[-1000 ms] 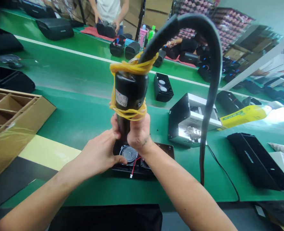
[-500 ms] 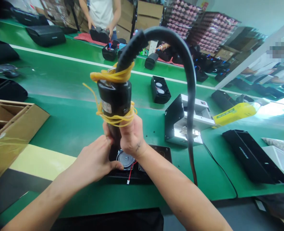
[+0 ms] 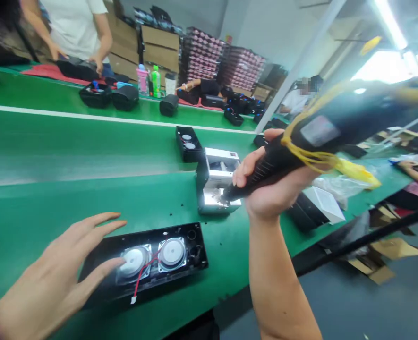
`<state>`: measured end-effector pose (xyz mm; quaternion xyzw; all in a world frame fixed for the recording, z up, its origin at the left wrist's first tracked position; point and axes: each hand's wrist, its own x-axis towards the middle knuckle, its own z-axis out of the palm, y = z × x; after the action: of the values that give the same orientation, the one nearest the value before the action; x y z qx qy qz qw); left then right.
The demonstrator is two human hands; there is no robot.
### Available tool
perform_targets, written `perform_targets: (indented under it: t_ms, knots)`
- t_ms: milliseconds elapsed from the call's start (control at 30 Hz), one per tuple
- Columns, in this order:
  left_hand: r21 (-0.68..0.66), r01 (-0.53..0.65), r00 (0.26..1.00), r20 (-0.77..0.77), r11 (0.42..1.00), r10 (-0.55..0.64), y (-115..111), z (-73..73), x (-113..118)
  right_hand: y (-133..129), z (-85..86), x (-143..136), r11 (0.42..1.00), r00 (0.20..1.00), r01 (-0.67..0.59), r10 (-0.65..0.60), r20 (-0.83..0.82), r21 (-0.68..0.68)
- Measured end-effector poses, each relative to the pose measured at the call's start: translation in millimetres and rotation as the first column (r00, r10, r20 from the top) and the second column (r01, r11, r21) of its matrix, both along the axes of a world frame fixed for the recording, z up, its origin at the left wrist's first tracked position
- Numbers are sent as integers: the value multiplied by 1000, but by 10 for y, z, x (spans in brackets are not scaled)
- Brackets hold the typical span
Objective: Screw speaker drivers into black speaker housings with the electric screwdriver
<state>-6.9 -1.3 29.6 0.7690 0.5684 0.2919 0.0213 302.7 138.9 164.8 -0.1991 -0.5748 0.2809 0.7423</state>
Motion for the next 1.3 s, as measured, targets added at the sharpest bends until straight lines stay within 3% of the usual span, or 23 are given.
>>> perform_targets:
  t_ms: [133, 300, 567, 800, 1000, 1133, 1300]
  knots:
    - [55, 256, 966, -52, 965, -253, 44, 60, 174, 145, -141, 218, 991, 992, 125, -126, -27, -37]
    - [-55, 345, 929, -124, 937, -349, 46, -35, 247, 216, -289, 234, 986, 991, 121, -126, -35, -111]
    - [-123, 261, 965, 71, 958, -254, 35, 45, 262, 255, -373, 254, 989, 996, 74, -81, -48, -131]
    - [-106, 321, 945, -32, 941, -326, 113, 31, 208, 266, -377, 257, 990, 995, 70, -78, -61, -122]
    - [-107, 291, 954, -38, 951, -297, 71, 35, 271, 265, -381, 256, 991, 996, 57, -65, -66, -118]
    - [-70, 343, 920, -176, 937, -350, 50, -26, 310, 226, -377, 267, 989, 997, 57, -63, -39, -135]
    - [23, 350, 904, -269, 936, -332, 32, -72, 430, 88, -359, 282, 989, 998, 37, -43, -37, -142]
